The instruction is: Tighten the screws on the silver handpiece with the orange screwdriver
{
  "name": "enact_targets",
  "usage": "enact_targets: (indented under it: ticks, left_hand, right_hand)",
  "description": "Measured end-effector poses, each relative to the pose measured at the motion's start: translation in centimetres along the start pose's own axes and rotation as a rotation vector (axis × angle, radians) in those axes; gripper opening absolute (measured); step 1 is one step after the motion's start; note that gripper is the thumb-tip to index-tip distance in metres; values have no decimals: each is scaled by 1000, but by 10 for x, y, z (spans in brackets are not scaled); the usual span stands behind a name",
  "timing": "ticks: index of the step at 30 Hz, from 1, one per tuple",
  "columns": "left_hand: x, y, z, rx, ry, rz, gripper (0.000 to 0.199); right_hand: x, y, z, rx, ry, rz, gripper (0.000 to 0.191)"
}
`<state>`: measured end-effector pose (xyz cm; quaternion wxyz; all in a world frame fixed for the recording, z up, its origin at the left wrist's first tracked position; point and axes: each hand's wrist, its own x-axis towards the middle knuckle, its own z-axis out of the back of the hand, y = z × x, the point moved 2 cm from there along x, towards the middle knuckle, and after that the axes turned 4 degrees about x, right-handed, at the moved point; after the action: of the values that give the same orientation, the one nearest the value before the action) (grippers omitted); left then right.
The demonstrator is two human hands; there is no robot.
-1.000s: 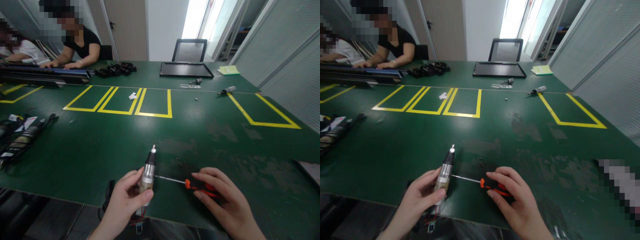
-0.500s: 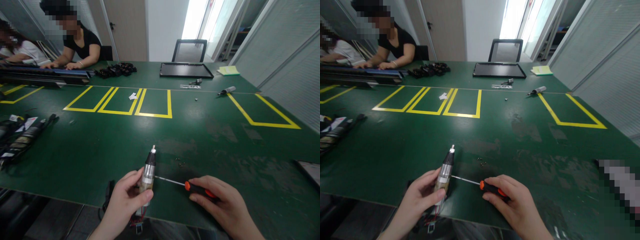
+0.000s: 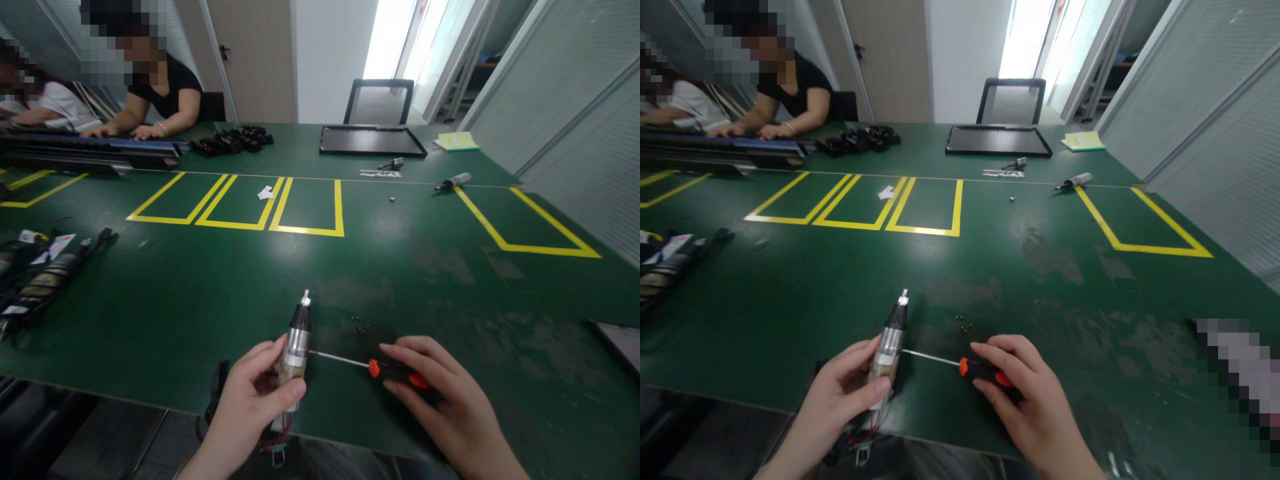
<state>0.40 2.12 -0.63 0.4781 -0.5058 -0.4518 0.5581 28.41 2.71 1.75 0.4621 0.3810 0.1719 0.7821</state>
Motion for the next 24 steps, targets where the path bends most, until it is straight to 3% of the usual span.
enact_targets:
  ticks: [7, 19, 24]
  left_hand:
    - [0, 0, 2, 21, 14, -11, 40]
    - [-1, -1, 1, 20, 12, 19, 40]
    - [-1, -2, 0, 5, 23, 21, 40]
  right_hand:
    - [3, -3, -5, 19, 22, 8, 22]
    - [4, 3, -3, 52, 124, -94, 22]
    - [5, 6, 0, 49, 102, -93, 21]
